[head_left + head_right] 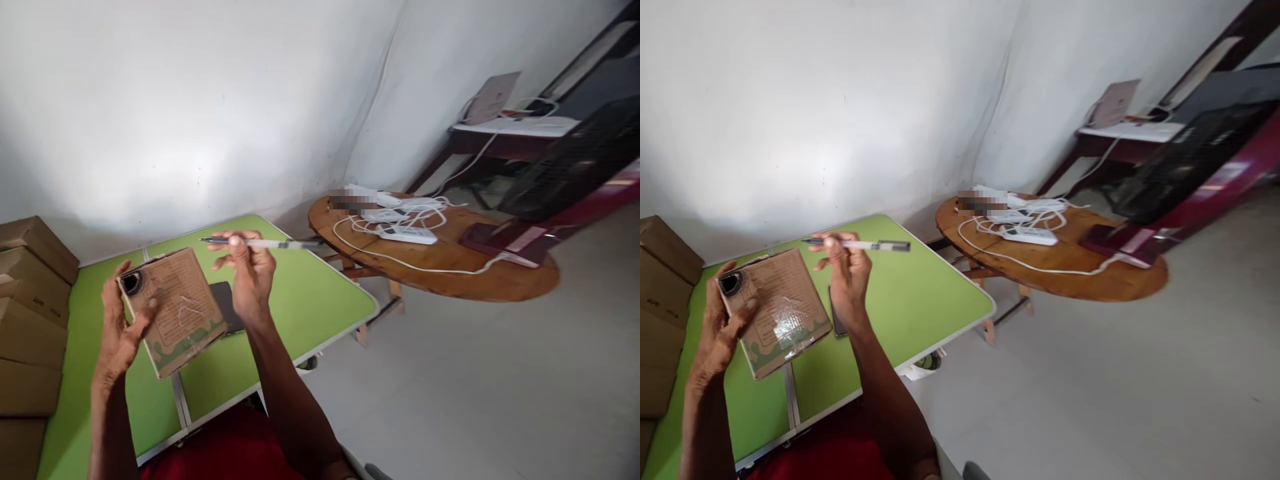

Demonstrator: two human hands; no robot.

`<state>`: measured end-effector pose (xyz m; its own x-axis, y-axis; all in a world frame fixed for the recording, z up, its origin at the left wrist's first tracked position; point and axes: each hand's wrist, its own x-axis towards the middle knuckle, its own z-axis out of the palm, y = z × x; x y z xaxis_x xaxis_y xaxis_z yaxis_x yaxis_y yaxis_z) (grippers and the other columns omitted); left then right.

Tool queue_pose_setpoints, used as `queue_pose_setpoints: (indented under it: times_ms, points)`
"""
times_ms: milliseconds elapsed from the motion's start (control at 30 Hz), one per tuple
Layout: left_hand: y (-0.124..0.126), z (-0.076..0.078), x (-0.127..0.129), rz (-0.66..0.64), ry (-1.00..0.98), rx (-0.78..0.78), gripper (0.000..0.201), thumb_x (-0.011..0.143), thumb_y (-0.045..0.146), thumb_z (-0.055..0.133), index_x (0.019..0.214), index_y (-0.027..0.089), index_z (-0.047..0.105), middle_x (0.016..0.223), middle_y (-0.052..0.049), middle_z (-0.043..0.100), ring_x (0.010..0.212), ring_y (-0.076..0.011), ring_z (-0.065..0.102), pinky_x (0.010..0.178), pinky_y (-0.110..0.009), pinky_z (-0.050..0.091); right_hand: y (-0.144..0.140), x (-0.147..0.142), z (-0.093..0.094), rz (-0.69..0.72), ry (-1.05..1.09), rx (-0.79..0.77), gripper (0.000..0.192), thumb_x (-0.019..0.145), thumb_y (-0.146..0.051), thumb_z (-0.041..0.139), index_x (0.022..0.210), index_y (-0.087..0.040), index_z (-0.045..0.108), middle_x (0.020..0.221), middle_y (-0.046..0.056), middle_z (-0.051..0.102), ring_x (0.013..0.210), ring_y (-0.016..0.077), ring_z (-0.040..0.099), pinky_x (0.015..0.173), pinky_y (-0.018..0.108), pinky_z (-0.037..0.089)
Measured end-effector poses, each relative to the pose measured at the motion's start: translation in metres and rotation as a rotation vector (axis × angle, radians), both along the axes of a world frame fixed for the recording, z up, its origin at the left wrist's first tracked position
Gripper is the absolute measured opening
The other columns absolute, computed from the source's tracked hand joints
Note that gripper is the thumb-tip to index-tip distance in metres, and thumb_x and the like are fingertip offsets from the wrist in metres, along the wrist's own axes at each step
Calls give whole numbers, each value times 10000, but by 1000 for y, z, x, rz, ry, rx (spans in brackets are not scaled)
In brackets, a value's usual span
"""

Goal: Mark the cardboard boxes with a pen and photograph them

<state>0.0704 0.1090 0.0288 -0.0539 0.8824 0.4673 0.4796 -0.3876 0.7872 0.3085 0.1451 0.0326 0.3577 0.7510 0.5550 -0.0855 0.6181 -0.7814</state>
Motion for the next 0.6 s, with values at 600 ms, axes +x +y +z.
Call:
queue_pose_setpoints:
  times_ms: [600]
  points:
    - [4,13,-5,20,-142,-36,839,796,728,865,1475,323,584,1465,-128,639,1371,-423,617,1063,-617,620,-16,79,-115,-147,-1248,-1169,251,1189,-291,585,1303,-135,747,1363,244,797,1304,337,778,943,353,523]
